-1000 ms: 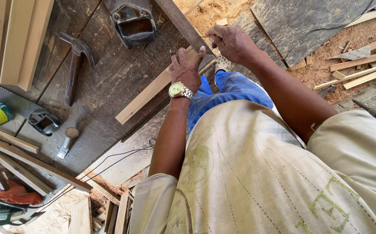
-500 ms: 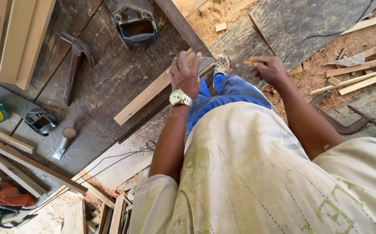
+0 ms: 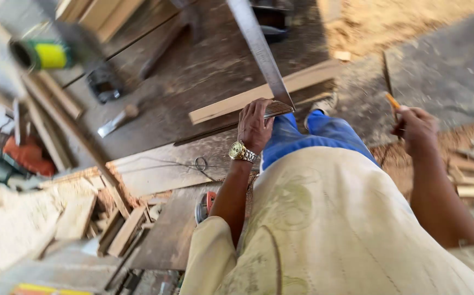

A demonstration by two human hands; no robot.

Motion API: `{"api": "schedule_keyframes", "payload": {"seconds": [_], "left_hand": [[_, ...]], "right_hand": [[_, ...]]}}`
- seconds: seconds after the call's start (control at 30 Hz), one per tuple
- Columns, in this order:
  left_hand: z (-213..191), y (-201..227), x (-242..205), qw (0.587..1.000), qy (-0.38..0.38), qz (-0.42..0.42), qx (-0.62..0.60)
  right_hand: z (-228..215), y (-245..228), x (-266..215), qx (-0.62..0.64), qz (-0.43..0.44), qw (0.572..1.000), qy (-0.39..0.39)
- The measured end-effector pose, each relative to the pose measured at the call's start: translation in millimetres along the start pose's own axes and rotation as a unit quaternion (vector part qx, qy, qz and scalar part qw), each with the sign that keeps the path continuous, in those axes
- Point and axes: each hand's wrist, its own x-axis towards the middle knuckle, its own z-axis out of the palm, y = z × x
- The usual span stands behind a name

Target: Measuring, marking, and sawing wooden planks to assemble or repair furniture.

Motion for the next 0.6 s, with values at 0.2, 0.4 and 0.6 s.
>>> {"api": "schedule_keyframes", "payload": {"seconds": [0.2,0.4,0.6], "left_hand": [[-32.6,-108.3,-48.0,0.960,0.091,-0.266,-0.015],[-104.7,-182.8,-94.4,0.927,0.163,-0.335,0.033],[-116.9,-264.6,-111.4,0.922,0.093,-0.376,0.015]], "right_hand": [[64.8,-94.6,-19.4,0.088,-0.117,0.986,-0.078],[204.7,-153.9,-31.9,-0.089,-0.163,0.968,-0.168],[371.7,-165.3,-47.7,-0.413,-0.221,0.856,-0.217]]}}
